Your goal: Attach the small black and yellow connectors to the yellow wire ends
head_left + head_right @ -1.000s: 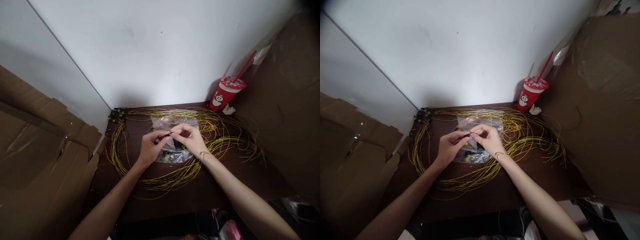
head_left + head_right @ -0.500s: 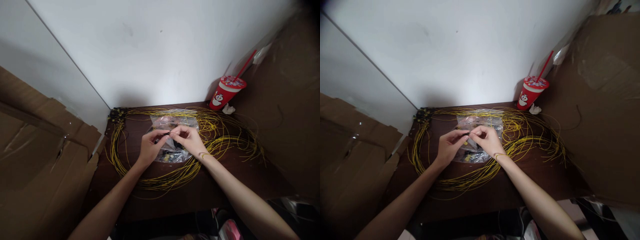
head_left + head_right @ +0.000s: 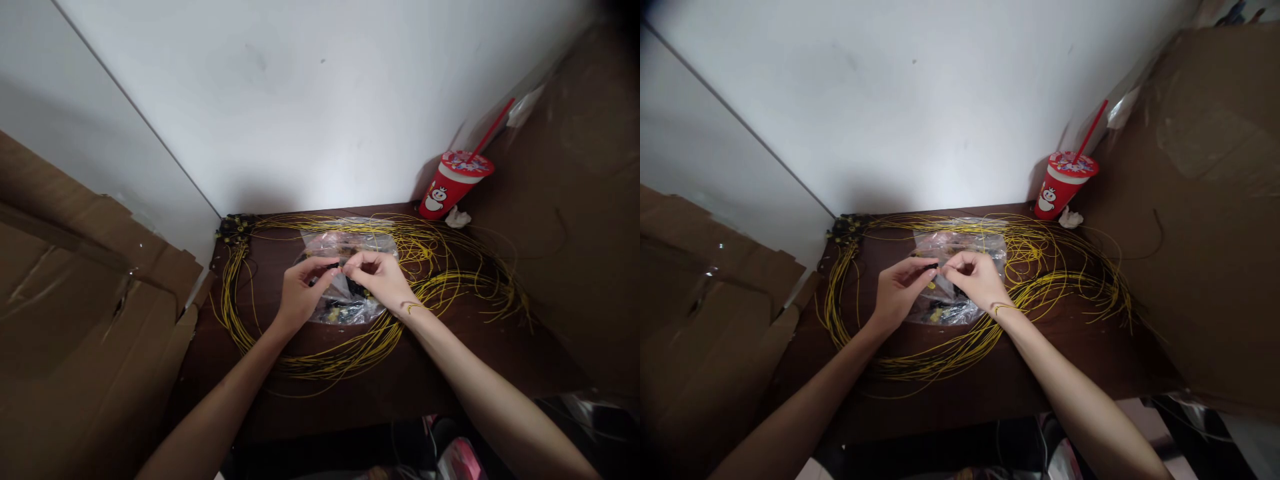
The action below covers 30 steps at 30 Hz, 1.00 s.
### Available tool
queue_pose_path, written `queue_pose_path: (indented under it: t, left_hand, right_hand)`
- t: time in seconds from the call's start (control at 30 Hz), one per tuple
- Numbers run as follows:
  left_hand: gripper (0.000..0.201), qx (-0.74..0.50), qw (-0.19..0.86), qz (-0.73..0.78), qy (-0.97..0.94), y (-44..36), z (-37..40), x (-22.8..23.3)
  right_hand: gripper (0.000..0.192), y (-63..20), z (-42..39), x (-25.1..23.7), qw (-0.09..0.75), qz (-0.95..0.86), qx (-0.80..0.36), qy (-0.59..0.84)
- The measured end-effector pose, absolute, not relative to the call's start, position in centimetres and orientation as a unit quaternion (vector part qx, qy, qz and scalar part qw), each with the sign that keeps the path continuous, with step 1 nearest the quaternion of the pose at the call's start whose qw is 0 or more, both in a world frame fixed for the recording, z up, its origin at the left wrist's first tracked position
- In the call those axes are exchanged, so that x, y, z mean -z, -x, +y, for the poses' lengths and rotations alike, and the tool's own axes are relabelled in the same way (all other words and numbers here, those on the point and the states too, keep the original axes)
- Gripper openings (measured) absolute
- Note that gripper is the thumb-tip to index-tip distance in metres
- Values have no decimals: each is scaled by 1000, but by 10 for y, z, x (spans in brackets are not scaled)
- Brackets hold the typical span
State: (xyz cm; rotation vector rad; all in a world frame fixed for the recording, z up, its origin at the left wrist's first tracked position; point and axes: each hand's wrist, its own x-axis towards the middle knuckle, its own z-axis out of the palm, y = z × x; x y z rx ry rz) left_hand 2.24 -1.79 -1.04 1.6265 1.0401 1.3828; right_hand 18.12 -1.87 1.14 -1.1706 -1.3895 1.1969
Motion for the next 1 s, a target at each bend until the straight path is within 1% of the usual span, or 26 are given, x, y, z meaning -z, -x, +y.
queue_pose_path:
  t: [0.23, 0.33, 0.43, 0.6, 1.0]
  left_hand:
    - [13, -528, 314, 388, -687, -21, -18, 9]
    - [13, -526, 296, 378, -702, -21, -18, 9]
    - [14, -534, 312, 383, -687, -21, -17, 9]
    - [13, -549, 367, 409, -630, -20, -18, 4]
    - [14, -539, 362, 414, -638, -19, -19, 5]
  right_hand:
    - [17, -180, -21, -12, 456, -564, -494, 480]
    - [20, -180, -20, -11, 457, -571, -487, 477]
    - [23, -181, -19, -10, 463, -576, -481, 471]
    - [21, -182, -17, -9, 483, -563, -461, 488]
    - [20, -183, -18, -9, 489, -559, -451, 494]
